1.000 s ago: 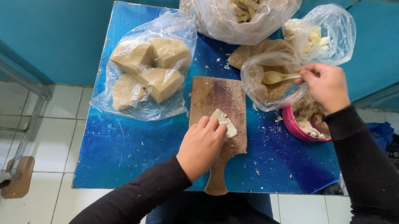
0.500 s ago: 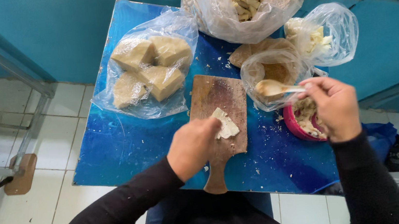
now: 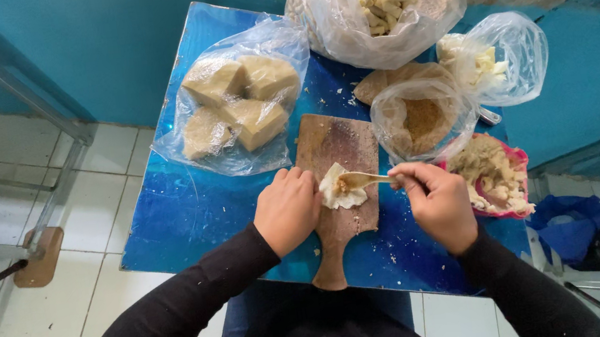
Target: The person tears pieces from a flat white sheet of dough on a wooden paddle board, sprinkles brown powder from a plastic bag over the pieces using a spoon, and places the prepared pieces into a pink bowl. They repeat this cycle, occasionally pressing and folding the sheet pieces by hand.
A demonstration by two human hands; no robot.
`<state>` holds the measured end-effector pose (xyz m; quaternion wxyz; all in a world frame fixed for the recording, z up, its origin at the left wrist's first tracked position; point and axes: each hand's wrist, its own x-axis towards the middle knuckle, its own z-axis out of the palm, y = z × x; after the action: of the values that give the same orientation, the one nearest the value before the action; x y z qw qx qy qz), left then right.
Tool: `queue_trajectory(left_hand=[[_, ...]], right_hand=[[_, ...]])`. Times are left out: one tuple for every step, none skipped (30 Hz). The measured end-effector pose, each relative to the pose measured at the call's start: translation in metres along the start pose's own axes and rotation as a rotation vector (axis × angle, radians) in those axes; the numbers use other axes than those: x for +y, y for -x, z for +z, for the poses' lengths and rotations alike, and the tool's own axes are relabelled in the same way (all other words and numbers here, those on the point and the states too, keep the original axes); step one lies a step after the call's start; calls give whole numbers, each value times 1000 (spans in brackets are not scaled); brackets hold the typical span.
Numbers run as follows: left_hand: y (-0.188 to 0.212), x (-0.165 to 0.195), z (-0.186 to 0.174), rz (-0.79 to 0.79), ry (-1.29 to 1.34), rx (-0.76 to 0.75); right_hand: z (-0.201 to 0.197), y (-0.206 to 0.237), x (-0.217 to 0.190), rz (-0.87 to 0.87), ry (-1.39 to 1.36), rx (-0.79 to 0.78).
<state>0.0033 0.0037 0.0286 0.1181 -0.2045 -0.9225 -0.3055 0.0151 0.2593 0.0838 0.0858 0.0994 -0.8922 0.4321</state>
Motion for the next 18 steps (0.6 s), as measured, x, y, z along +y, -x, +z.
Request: queue_trajectory(left_hand=[[-1,0,0,-14,31,21],[-2,0,0,-28,63,41],[-2,1,0,-41,94,58],[-3,1,0,-55,134,54],[-4,2,-1,-69,173,49],[-4,2,-2,-85,212,44],[-4,3,-3,-66,233,55],[-5,4,-4,-46,254,67],[-6,5,-6,-25,274,81],[-6,6,-7,-30,311,71],[-6,6,-9,-36,349,59],[-7,7,-10,-42,387,48],[-7,8,-11,-52,403,42],[-7,8,-11,-62,419,36],[-8,9,-12,-72,434,30],[-8,10,-11,-77,440,19],[-8,11,-11,-82,446,7],[-9,12,-10,-84,451,-5]], right_hand=[[-1,2,-5,-84,76,23],[-1,5,-10,-168,151,47],[-2,7,-15,-249,226,71],[-4,8,-18,-344,273,67],[-5,9,-21,-439,319,63],[-6,10,-23,-533,365,56],[-7,11,-25,-593,413,45],[-8,13,-26,-655,462,35],[-8,13,-26,-718,511,25],[-9,14,-26,-740,545,19],[-9,14,-25,-762,579,12],[-9,15,-25,-783,612,4],[-9,16,-24,-797,608,10],[-9,17,-23,-812,603,16],[-9,17,-22,-827,598,23],[-10,18,-21,-824,591,41],[-12,20,-19,-819,584,61],[-13,20,-18,-814,578,82]])
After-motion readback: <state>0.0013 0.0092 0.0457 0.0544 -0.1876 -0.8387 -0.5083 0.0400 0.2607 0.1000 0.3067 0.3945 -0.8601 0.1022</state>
